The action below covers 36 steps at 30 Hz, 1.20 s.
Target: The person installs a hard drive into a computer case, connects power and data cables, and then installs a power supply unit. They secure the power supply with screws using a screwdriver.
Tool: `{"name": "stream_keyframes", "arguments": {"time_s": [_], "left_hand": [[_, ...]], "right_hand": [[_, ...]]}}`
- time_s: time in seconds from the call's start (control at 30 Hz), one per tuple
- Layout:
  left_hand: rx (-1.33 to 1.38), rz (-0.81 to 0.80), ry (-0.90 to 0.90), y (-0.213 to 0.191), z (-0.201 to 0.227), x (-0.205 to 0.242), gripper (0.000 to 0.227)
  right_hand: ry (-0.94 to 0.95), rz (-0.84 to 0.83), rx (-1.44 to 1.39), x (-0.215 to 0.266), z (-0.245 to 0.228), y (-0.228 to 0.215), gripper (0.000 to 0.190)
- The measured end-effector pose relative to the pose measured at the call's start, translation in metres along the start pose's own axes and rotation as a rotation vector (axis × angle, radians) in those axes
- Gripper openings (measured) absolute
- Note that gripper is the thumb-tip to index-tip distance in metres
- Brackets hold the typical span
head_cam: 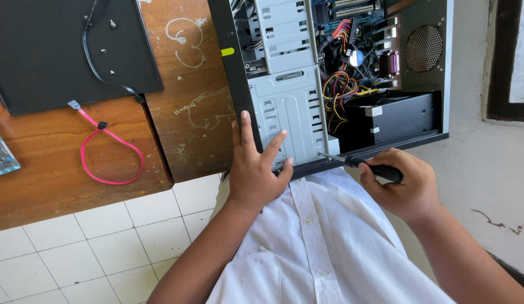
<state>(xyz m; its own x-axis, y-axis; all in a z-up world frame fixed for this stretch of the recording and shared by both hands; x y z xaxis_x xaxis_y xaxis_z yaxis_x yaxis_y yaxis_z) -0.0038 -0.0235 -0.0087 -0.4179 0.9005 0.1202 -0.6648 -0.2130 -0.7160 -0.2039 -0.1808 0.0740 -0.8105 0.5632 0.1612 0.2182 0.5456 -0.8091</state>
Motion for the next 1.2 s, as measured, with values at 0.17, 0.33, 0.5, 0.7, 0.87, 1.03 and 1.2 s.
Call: {"name": "stream_keyframes", "arguments": {"time_s": [0.17, 0.33, 0.5, 0.7, 0.87, 1.03, 1.2], "left_hand": [[-0.009, -0.018, -0.019, 0.001, 0.001, 0.000, 0.049], [-0.014, 0.025, -0.001, 0.003, 0.000, 0.000, 0.048], [0.009, -0.003, -0.023, 0.000, 0.001, 0.000, 0.048], [0.000, -0.010, -0.024, -0.001, 0.001, 0.000, 0.048], [-0.056, 0.016, 0.040, 0.001, -0.001, -0.002, 0.052], [-0.052, -0.046, 0.001, -0.004, 0.002, -0.002, 0.052], [-0.043, -0.062, -0.009, -0.005, 0.004, -0.003, 0.052]], "right_hand": [[-0.208, -0.107, 0.098, -0.017, -0.037, -0.013, 0.016], [-0.232, -0.277, 0.096, -0.039, -0.055, -0.016, 0.022], [-0.060, -0.221, 0.038, -0.033, -0.023, -0.007, 0.023], [0.109, 0.012, -0.314, 0.001, 0.017, 0.016, 0.025], [0.238, 0.159, -0.755, 0.008, 0.062, 0.043, 0.021], [0.375, 0.180, -0.917, 0.010, 0.058, 0.046, 0.023], [0.017, 0.082, -0.219, -0.003, 0.010, 0.012, 0.029]]}}
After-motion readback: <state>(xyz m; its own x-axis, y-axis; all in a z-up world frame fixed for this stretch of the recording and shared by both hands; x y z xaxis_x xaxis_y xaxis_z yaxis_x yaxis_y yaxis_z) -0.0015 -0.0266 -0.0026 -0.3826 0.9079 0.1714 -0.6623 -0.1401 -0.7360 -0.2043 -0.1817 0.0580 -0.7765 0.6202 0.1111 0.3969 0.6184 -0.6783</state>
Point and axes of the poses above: each hand's wrist, its own x-axis away from the middle knuckle, its own y-axis out of the palm, z = x × y, the point moved 2 cm from there along -x, towards the middle knuckle, and after that the axes turned 11 degrees about -z, right-handed, at the moved point
